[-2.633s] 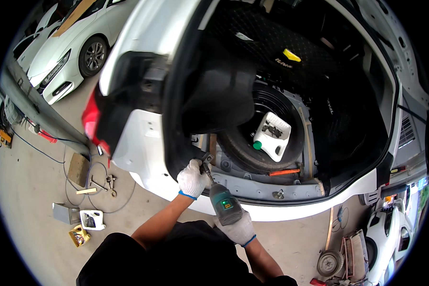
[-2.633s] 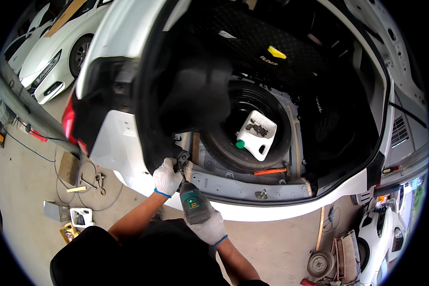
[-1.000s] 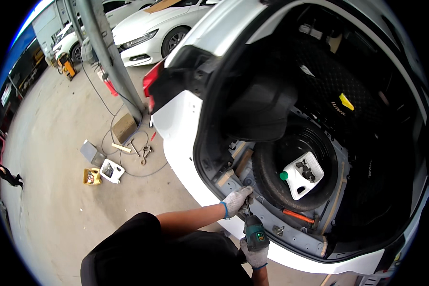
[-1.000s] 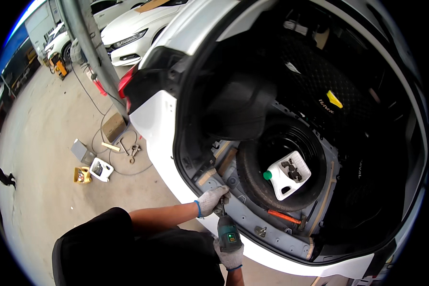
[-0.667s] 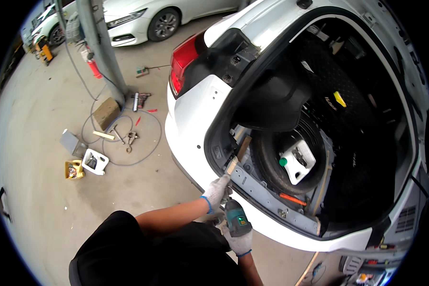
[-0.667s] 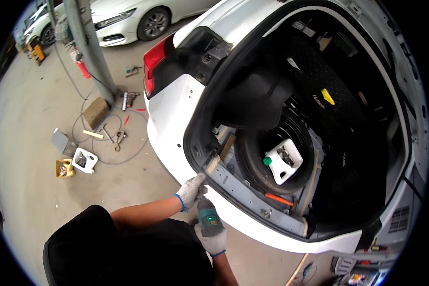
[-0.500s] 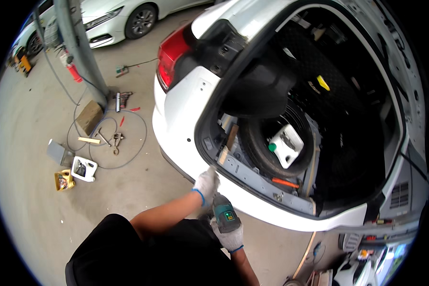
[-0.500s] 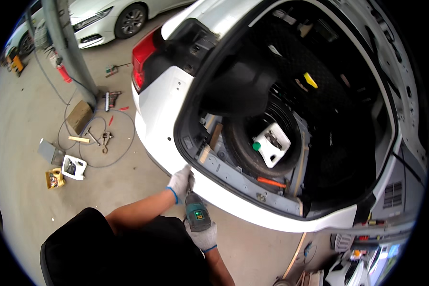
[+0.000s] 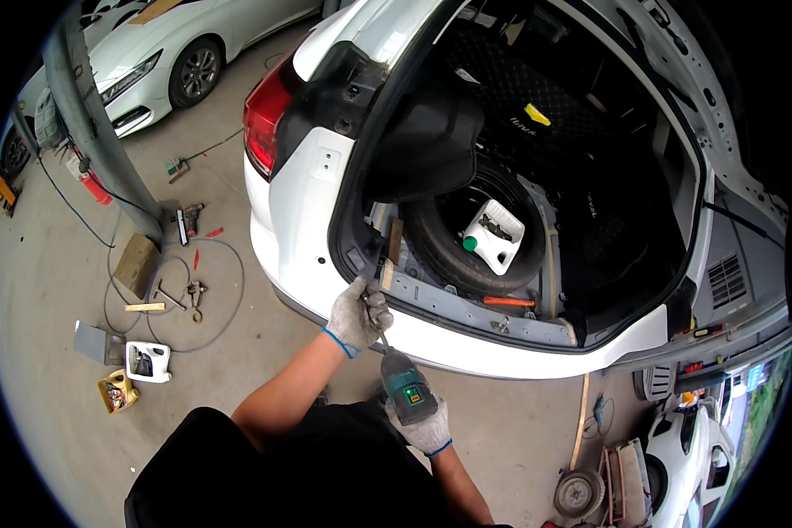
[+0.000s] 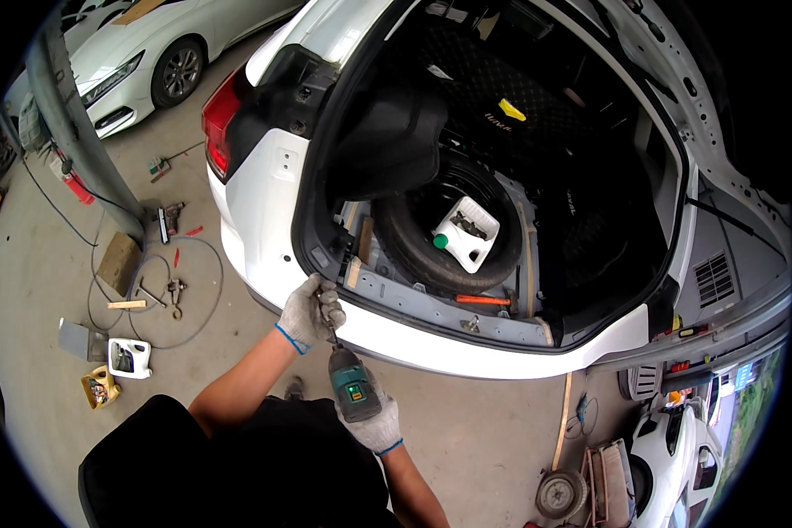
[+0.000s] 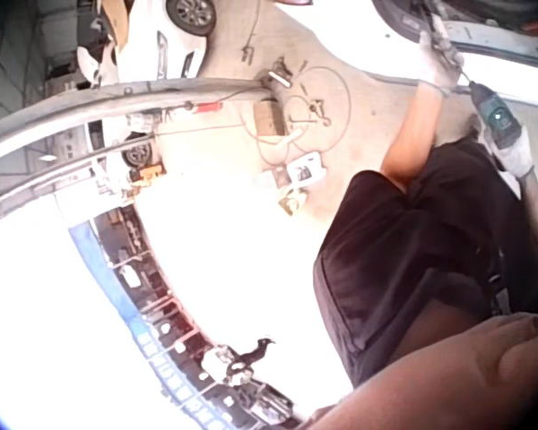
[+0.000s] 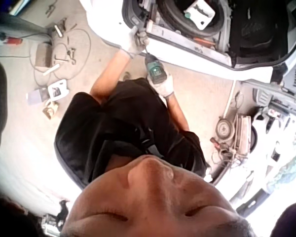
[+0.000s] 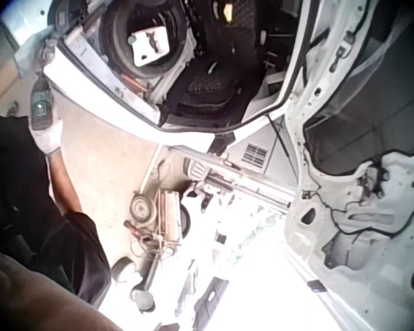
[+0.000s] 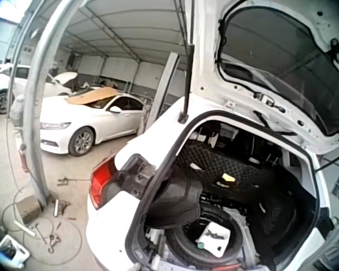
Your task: The person puts on gloves, then uses a cordless impact driver to remove multiple screws from the rear taillight assembly of a white car. After removing the screws, the person pulls the taillight unit away from the vehicle body.
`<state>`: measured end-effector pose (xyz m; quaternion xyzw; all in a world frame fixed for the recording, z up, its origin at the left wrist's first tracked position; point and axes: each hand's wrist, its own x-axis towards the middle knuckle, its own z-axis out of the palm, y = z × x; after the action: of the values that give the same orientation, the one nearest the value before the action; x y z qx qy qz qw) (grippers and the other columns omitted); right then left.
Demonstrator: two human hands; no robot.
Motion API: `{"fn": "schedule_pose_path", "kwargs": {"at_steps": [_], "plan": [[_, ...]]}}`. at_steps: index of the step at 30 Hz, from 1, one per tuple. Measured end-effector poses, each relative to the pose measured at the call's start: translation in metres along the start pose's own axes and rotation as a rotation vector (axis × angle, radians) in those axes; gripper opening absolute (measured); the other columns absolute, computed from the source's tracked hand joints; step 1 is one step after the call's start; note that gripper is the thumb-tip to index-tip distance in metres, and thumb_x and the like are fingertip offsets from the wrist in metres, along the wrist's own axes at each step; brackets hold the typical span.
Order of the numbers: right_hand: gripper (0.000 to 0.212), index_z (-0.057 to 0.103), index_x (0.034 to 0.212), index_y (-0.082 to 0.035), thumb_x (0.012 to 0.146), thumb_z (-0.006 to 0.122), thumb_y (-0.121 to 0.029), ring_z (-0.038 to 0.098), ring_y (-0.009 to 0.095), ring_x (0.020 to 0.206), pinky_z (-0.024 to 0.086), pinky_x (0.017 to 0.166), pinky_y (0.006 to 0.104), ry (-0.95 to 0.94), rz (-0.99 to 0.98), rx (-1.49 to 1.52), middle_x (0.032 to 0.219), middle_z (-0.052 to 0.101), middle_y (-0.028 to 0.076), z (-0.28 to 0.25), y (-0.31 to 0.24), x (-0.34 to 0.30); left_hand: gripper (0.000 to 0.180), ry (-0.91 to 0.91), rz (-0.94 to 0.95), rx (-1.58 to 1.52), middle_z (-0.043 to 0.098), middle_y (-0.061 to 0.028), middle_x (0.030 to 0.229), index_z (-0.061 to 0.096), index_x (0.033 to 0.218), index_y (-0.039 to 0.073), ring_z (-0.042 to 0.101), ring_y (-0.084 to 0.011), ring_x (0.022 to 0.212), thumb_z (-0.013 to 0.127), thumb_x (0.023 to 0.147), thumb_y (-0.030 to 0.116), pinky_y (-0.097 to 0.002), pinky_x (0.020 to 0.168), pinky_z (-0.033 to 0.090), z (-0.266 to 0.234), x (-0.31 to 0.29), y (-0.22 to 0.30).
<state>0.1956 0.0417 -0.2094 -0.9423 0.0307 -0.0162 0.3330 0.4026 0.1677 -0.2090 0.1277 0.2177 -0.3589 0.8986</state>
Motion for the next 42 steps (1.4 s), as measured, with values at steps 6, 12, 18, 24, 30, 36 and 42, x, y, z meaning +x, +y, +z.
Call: {"fn": "schedule_pose_path", "kwargs": {"at_steps": [6,12,18,24,30,36,42], "plan": [[0.07,0.048,0.13,-0.007,0.072,0.078,-0.032,0.068,0.032,0.086,0.056,0.074,0.0391,-0.015,-0.092,0.088,0.102,0.068,0.013,0.0,0.0,0.007,0.035,-0.15,-0.147,-0.071,0.03,0.0087,0.053,0.049,0.076,0.016,0.027,-0.0067,0.044,0.045,0.101,0.041,-0.0226,0.044,0.028,-0.012,-0.014,0.005],[0.079,0.044,0.135,-0.007,0.069,0.08,-0.033,0.068,0.035,0.083,0.056,0.073,0.0426,-0.059,-0.193,-0.013,0.101,0.067,0.016,-0.004,-0.005,0.024,0.034,-0.228,-0.042,-0.057,0.027,0.0088,0.053,0.046,0.074,0.018,0.027,-0.0063,0.044,0.048,0.099,0.041,-0.0211,0.041,0.026,-0.018,-0.026,0.006],[0.088,0.038,0.14,-0.01,0.068,0.08,-0.037,0.067,0.038,0.084,0.056,0.073,0.0451,-0.066,-0.225,0.011,0.104,0.066,0.019,0.008,-0.007,0.035,0.017,0.067,0.238,0.089,0.05,0.0014,0.071,0.056,0.095,0.009,0.048,-0.012,0.061,0.054,0.096,0.026,-0.0308,0.061,0.048,-0.049,-0.001,0.019],[0.09,0.033,0.145,-0.01,0.075,0.07,-0.053,0.066,0.039,0.092,0.054,0.078,0.0457,-0.139,-0.038,0.008,0.116,0.063,0.021,0.044,0.009,0.059,0.018,0.211,0.194,0.425,0.059,-0.0031,0.078,0.059,0.089,0.009,0.054,-0.0143,0.061,0.055,0.093,0.026,-0.031,0.059,0.052,-0.125,0.028,0.037],[0.077,0.041,0.135,-0.01,0.076,0.07,-0.051,0.062,0.038,0.101,0.051,0.085,0.0449,-0.253,0.031,-0.059,0.12,0.06,0.019,0.062,-0.01,0.103,0.036,0.203,0.185,0.534,0.064,-0.0104,0.093,0.059,0.106,0.006,0.06,-0.0218,0.084,0.052,0.097,0.04,-0.0382,0.075,0.052,-0.126,0.039,0.044],[0.082,0.039,0.139,-0.007,0.073,0.077,-0.035,0.066,0.036,0.096,0.054,0.08,0.0436,0.144,0.004,0.249,0.112,0.065,0.019,0.109,-0.022,0.125,0.028,0.173,-0.023,0.613,0.063,-0.0078,0.084,0.061,0.094,0.008,0.059,-0.0217,0.075,0.053,0.097,0.034,-0.0369,0.071,0.052,-0.169,0.058,0.051],[0.08,0.04,0.138,-0.004,0.072,0.077,-0.027,0.067,0.036,0.094,0.055,0.079,0.043,0.389,0.194,0.262,0.107,0.067,0.019,0.14,-0.047,0.153,0.025,-0.156,-0.548,1.023,0.064,-0.0076,0.086,0.062,0.095,0.008,0.06,-0.021,0.076,0.053,0.097,0.031,-0.0373,0.071,0.052,-0.2,0.071,0.025]]}}
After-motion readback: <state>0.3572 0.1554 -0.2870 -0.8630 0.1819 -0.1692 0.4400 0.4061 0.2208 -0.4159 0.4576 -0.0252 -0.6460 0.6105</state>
